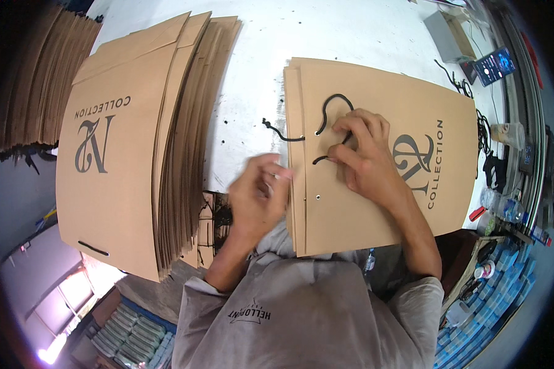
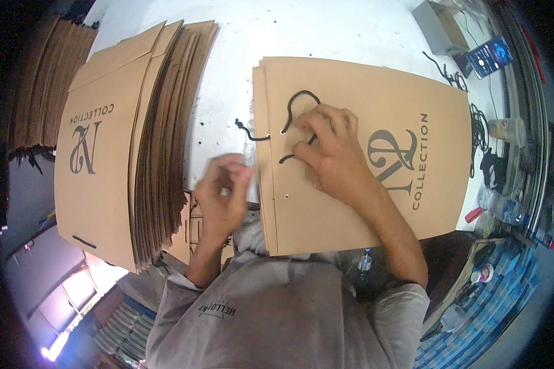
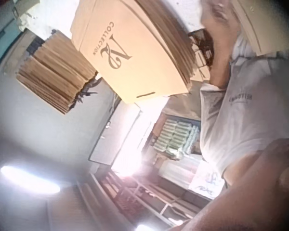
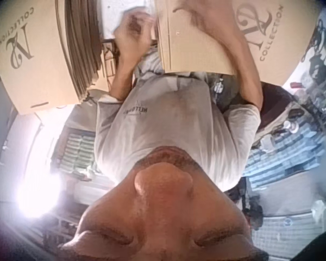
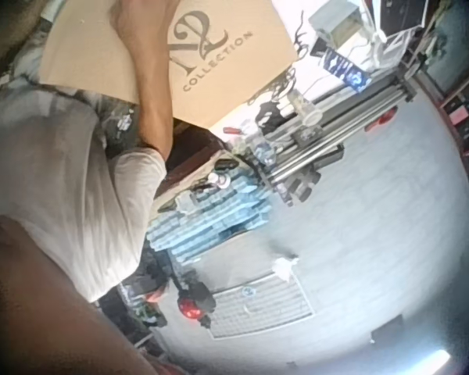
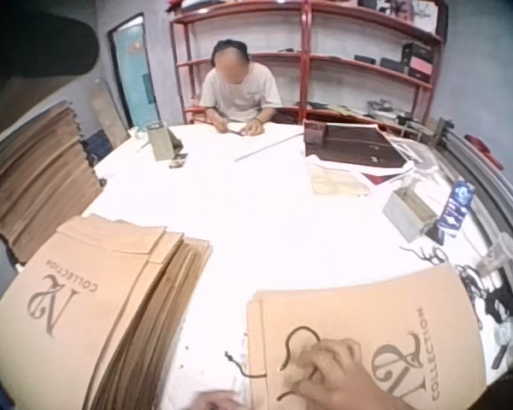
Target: The person threads black drawstrings through pre-punched holes in flat-packed paper bags, ties knots to secure them, and stacks the finished bags on the table. The process is repeated for multiple bags in a continuous assembly sequence.
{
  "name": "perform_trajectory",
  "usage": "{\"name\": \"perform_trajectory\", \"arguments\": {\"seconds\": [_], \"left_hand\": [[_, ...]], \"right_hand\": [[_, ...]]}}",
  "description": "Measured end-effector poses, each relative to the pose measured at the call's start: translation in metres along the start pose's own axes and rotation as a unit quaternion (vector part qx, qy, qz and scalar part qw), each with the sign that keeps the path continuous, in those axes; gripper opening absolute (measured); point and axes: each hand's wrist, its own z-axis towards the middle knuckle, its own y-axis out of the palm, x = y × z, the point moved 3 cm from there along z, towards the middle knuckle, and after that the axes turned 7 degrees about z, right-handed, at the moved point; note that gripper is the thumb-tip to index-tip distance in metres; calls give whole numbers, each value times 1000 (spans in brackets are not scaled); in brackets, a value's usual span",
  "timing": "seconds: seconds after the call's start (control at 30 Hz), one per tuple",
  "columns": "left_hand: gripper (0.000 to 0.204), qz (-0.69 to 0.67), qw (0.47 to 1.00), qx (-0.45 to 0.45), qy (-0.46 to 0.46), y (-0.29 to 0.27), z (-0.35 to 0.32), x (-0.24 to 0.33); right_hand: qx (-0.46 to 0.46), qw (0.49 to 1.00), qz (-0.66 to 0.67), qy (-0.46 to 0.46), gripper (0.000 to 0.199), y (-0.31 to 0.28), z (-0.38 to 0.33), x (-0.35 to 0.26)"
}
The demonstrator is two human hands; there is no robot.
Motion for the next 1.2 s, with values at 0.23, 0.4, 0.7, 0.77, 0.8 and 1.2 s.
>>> {"name": "perform_trajectory", "arguments": {"seconds": [0.23, 0.4, 0.7, 0.77, 0.8, 1.2], "left_hand": [[32, -138, 980, -100, -99, 29, -18, 13], [27, -198, 960, -163, -112, 23, -10, 3], [55, -309, 900, -291, -99, 15, -8, 5], [58, -320, 890, -298, -129, 17, -9, 5], [59, -324, 889, -298, -126, 17, -9, 4], [40, 33, 995, -87, 44, -12, -13, -2]], "right_hand": [[85, 974, 210, 18, 26, -6, -39, -19], [98, 965, 241, 40, 24, 6, -58, -32], [95, 958, 263, 59, 15, 24, -59, -41], [104, 962, 248, 53, 15, 27, -56, -41], [108, 963, 240, 50, 16, 27, -56, -41], [154, 975, 142, 67, 34, 13, -60, -28]]}}
